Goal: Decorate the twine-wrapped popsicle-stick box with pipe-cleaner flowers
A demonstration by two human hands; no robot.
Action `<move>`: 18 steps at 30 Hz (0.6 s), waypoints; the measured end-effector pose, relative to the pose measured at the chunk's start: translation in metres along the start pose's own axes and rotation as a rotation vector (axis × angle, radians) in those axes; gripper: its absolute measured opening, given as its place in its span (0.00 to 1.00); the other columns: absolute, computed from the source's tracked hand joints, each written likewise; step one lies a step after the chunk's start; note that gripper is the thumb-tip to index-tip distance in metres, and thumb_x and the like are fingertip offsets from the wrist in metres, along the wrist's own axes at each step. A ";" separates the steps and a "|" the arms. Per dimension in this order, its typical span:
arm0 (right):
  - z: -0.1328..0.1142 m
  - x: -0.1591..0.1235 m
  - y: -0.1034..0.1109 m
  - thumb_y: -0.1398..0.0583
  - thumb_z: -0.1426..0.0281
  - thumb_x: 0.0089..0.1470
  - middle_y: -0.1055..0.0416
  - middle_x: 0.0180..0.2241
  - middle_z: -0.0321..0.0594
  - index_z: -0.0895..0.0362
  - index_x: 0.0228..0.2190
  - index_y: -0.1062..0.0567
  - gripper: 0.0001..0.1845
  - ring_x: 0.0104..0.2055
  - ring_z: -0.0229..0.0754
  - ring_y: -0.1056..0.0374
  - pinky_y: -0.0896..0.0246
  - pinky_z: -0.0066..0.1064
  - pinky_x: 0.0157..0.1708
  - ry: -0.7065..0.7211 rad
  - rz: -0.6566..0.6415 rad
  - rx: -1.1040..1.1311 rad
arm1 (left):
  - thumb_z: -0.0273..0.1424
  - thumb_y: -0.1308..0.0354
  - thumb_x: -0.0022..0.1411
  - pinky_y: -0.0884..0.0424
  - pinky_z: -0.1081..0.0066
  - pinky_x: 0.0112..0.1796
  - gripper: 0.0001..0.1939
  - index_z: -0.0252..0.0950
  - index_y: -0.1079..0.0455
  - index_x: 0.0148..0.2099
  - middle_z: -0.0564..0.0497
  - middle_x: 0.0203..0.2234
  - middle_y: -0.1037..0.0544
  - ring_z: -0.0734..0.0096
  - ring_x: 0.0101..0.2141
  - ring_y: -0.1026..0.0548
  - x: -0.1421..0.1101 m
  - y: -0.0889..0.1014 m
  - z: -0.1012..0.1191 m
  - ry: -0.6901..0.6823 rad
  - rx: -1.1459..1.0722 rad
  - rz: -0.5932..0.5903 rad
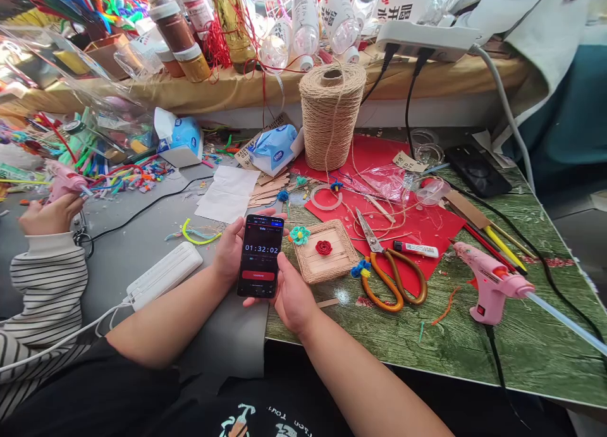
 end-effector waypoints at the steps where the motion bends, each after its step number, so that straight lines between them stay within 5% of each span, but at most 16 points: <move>1: 0.000 0.000 0.000 0.52 0.50 0.74 0.17 0.44 0.48 0.58 0.53 0.21 0.30 0.41 0.50 0.22 0.21 0.42 0.32 0.000 0.000 0.000 | 0.48 0.46 0.72 0.22 0.53 0.55 0.29 0.35 0.26 0.64 0.39 0.65 0.25 0.44 0.58 0.21 0.000 0.000 0.000 -0.002 0.004 0.002; 6: 0.001 0.000 0.002 0.49 0.48 0.72 0.17 0.44 0.48 0.56 0.53 0.21 0.29 0.41 0.50 0.22 0.21 0.41 0.31 -0.005 0.005 -0.003 | 0.37 0.36 0.64 0.23 0.52 0.55 0.27 0.34 0.25 0.63 0.38 0.64 0.24 0.43 0.56 0.19 0.000 -0.002 0.006 -0.039 0.069 -0.003; 12: 0.003 0.001 0.004 0.51 0.49 0.74 0.17 0.45 0.48 0.56 0.54 0.21 0.29 0.42 0.50 0.21 0.20 0.41 0.31 -0.004 0.008 0.009 | 0.28 0.35 0.55 0.24 0.49 0.58 0.34 0.35 0.27 0.66 0.37 0.66 0.26 0.38 0.61 0.23 0.000 -0.001 0.005 -0.033 0.069 -0.056; 18: 0.004 0.002 0.005 0.51 0.49 0.74 0.17 0.44 0.49 0.57 0.53 0.21 0.30 0.41 0.50 0.21 0.19 0.41 0.32 -0.006 0.000 0.001 | 0.29 0.37 0.61 0.22 0.49 0.56 0.26 0.35 0.25 0.62 0.38 0.64 0.24 0.40 0.57 0.20 -0.001 0.004 0.005 -0.049 0.097 0.017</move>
Point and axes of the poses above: each hand's wrist, its own x-axis towards the middle knuckle, its own y-axis out of the back of the hand, z = x × y, the point moved 9 cm from there along x, towards the middle knuckle
